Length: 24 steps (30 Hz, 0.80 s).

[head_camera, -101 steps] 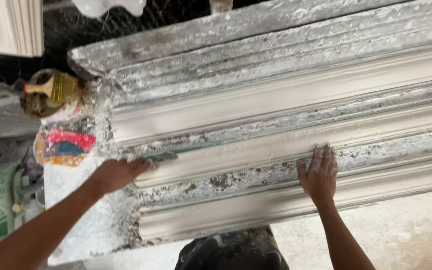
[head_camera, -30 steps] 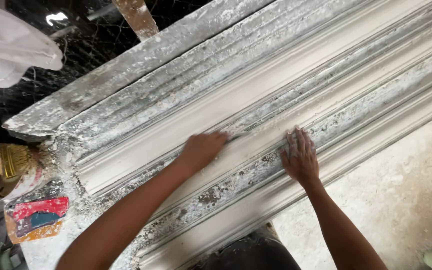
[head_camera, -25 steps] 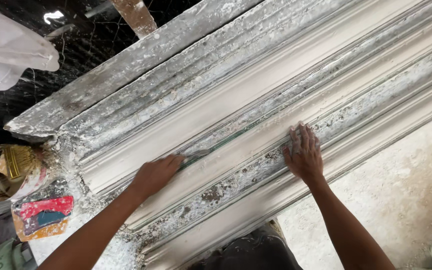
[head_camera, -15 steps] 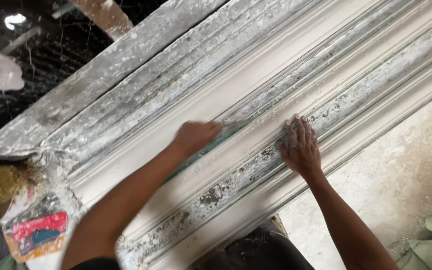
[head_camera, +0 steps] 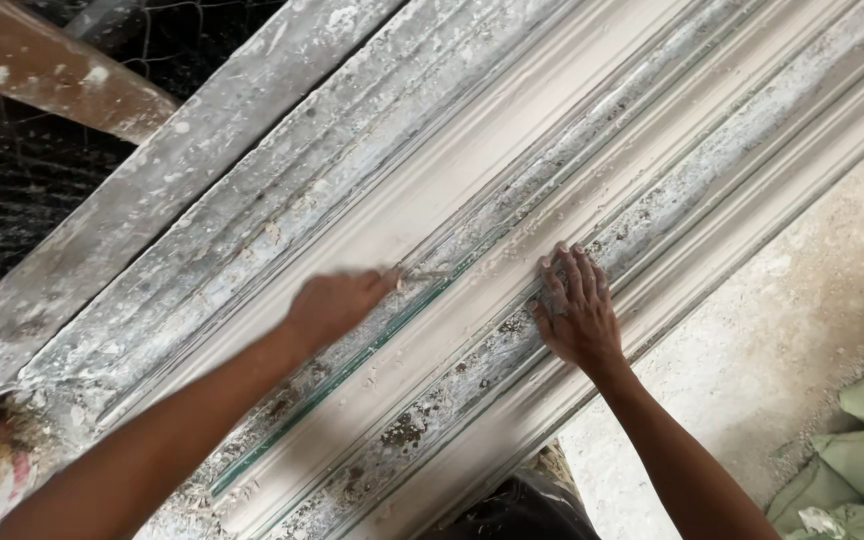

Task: The person cleans long plaster cornice mold halves on a workbench, using a small handheld scraper to remove dried plaster residue from the grooves of the molds. They work along the mold surfaces section by section, brushing debris away by hand and moving between mold pieces as they go.

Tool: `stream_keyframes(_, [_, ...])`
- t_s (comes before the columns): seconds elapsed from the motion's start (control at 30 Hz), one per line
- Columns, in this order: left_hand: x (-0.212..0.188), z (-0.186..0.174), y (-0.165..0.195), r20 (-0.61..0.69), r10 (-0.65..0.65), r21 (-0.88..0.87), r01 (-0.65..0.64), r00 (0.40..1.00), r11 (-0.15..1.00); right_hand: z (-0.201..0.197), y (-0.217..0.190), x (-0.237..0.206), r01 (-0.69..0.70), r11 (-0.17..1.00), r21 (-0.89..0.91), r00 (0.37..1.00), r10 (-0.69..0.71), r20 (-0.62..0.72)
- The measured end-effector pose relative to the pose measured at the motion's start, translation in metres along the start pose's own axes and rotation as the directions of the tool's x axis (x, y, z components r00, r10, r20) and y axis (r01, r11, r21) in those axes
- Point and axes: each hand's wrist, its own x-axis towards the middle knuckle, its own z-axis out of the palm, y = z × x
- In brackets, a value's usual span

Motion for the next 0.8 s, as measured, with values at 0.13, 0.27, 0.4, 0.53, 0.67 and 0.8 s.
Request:
stream_keyframes(0.13, [0.053,-0.017,-0.030,0.088,0.059,0.026,-0.062,0.994,0.998,-0.009,-0.006,-0.001,-0.012,0.999,0.041,1.000,0.013,-0.019])
stream_keyframes(0.27, [0.033,-0.028,-0.018,0.127,0.047,-0.023,-0.044,0.991,0.999,-0.016,-0.007,0.007,0.005,1.000,-0.015,1.000,-0.004,0.010])
stream_keyframes(0.4, [-0.025,-0.010,0.013,-0.041,-0.040,-0.178,0.032,0.998,0.983,-0.008,-0.002,0.006,0.003,0.999,0.036,1.000,-0.003,-0.007])
stream_keyframes(0.53, [0.035,0.003,0.023,0.070,-0.074,-0.210,0.087,0.995,0.974,0.001,0.001,-0.001,-0.013,1.000,0.002,0.999,0.013,0.037])
stream_keyframes(0.67, [0.210,-0.005,0.045,-0.381,-0.022,-0.196,-0.057,0.925,0.979,-0.004,0.001,0.003,-0.004,1.000,0.001,0.999,0.004,0.049])
stream_keyframes(0.8, [0.288,-0.031,0.057,-0.365,-0.007,-0.161,-0.055,0.931,0.985,-0.013,0.002,0.007,-0.041,0.999,-0.015,0.997,0.042,0.072])
